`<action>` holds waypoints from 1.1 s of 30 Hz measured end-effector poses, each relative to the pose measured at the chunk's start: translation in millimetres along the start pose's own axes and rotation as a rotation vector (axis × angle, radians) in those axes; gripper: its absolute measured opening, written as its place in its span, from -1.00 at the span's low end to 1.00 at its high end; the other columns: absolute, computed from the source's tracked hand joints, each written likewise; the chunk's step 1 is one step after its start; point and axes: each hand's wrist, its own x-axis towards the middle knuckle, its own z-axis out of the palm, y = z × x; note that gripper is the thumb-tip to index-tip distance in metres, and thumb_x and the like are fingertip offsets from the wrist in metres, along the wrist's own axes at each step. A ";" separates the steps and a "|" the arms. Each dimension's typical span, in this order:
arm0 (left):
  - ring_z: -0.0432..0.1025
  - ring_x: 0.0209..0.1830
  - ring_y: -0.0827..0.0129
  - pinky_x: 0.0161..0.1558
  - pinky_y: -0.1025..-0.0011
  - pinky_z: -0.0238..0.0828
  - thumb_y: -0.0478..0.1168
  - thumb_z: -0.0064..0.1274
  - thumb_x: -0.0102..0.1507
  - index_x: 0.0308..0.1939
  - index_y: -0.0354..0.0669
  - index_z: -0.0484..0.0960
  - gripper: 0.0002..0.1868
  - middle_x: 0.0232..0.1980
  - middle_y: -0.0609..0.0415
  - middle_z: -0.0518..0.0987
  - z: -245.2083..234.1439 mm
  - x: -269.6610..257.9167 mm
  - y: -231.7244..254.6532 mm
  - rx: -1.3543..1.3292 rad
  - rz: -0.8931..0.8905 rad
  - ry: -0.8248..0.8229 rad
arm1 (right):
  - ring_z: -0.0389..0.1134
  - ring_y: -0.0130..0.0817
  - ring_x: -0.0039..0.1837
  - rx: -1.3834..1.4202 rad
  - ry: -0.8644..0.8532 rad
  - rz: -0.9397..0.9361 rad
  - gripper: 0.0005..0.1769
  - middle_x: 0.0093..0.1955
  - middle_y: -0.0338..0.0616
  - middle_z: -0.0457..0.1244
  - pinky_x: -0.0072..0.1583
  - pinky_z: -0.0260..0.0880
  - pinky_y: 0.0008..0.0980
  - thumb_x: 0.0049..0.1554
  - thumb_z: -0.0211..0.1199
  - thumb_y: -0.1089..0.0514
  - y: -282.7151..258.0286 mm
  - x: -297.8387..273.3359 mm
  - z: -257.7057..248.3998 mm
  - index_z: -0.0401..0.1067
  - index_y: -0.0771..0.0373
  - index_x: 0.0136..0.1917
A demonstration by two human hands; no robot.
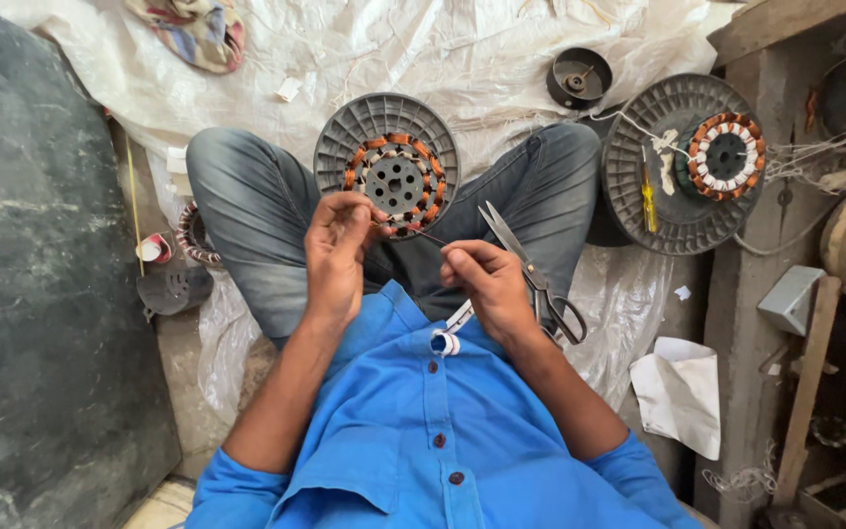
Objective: The person sits on the floor and works on a circular electrical component, likely a stator. They use their hands to tie and secure white string around the copper windings and use scissors to cut the string. The person also handles a second similar component nearby.
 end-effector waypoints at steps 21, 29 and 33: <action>0.44 -0.17 0.48 -0.04 0.47 0.44 -0.34 0.04 0.54 0.08 -0.29 0.53 -0.92 -0.12 0.07 0.55 12.5 41.6 69.9 0.330 0.305 0.051 | 0.42 -0.47 -0.05 -0.118 0.145 -0.374 -0.85 -0.07 -0.15 0.40 0.07 0.47 -0.45 0.26 0.31 0.29 -11.4 60.1 24.6 0.47 0.38 0.10; 0.51 -0.29 0.32 -0.27 0.34 0.50 0.05 0.07 0.50 -0.03 -0.19 0.60 -0.65 -0.20 0.10 0.58 116.3 -14.4 115.3 0.271 0.737 -0.810 | 0.39 -0.43 -0.07 0.277 0.233 -0.283 -0.84 -0.05 -0.14 0.35 -0.01 0.45 -0.40 0.25 0.28 0.31 16.7 89.3 -3.8 0.40 0.32 0.10; 0.52 -0.26 0.28 -0.28 0.35 0.44 -0.12 -0.08 0.51 -0.05 -0.20 0.65 -0.74 -0.13 0.09 0.58 169.1 -19.4 122.3 0.177 0.806 -1.127 | 0.40 -0.44 -0.04 0.198 0.187 -0.301 -0.86 -0.04 -0.15 0.35 0.02 0.47 -0.41 0.28 0.28 0.29 20.4 86.4 -8.0 0.41 0.32 0.11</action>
